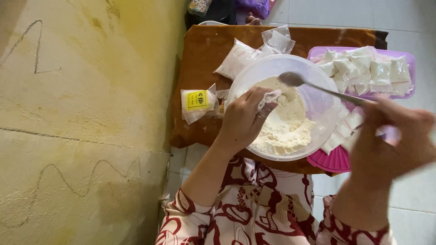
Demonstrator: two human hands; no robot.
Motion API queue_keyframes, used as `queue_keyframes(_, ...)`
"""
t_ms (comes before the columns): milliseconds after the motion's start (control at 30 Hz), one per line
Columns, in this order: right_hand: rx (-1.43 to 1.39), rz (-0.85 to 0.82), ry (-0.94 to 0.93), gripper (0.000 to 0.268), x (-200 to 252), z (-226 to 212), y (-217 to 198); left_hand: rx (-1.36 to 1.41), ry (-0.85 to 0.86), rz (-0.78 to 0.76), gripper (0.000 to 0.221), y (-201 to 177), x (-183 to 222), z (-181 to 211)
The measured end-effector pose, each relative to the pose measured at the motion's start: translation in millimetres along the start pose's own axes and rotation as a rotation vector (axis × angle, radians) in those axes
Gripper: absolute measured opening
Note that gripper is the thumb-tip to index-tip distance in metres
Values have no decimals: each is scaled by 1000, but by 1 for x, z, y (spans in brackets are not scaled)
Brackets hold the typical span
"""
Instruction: Packaging white powder from a large bowl into small plastic bags using a spoon.
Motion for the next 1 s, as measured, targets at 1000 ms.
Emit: queue_keyframes(1000,170,-206,156,8,-11,-29,73,214,-68,20,42,-6,2,1)
Point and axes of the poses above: each hand's wrist, its own x-axis away from the middle knuckle, its own y-axis out of the palm, z = x × y, the point moved 5 cm from there along -x, towards the middle knuckle, and after that the axes turned 6 degrees about y, right-handed, at the moved point
